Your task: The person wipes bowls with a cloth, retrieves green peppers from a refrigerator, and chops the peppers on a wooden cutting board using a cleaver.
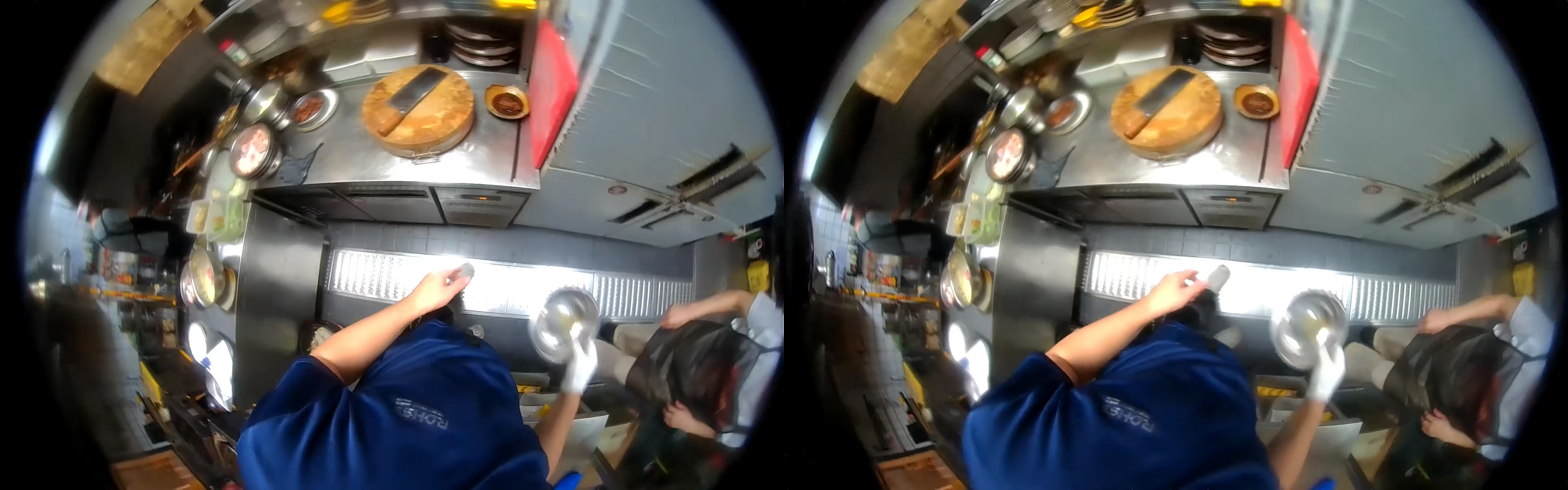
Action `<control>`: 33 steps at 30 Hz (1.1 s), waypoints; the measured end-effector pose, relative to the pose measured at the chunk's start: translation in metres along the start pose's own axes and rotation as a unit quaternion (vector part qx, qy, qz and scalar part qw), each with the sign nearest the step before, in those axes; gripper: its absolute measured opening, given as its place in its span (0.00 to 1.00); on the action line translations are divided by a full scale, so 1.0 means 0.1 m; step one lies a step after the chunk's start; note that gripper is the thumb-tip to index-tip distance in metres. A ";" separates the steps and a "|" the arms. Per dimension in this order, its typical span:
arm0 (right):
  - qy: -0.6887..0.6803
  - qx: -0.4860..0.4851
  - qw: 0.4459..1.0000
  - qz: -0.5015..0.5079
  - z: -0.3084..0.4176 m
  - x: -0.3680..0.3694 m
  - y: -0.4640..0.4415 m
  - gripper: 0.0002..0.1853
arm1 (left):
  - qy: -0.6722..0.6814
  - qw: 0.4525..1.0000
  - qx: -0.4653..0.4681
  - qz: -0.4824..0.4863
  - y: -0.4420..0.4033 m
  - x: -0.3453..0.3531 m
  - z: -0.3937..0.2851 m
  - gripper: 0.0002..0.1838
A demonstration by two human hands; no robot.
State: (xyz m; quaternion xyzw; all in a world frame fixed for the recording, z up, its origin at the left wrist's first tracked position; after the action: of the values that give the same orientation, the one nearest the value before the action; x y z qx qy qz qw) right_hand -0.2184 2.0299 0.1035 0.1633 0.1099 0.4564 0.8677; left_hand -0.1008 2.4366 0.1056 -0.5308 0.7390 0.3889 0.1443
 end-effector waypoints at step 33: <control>0.061 0.051 0.946 0.316 1.98 7.53 -0.26 0.12 | 0.588 0.630 -0.263 -0.433 -4.40 -5.14 5.25 0.15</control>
State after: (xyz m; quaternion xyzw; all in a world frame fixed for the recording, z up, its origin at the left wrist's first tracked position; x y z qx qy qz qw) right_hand 0.2892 2.6034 0.2448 0.2056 0.1288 0.7097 0.6614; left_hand 0.3924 3.1053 -0.1023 -0.9214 0.2183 0.0655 -0.3147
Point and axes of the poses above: each hand's wrist, its own y-axis away from the middle knuckle, its own x-axis out of the palm, z = x × y, the point moved 1 cm from there along -y, towards the middle knuckle, and after that the axes turned 14 degrees about -y, right-handed, at the moved point
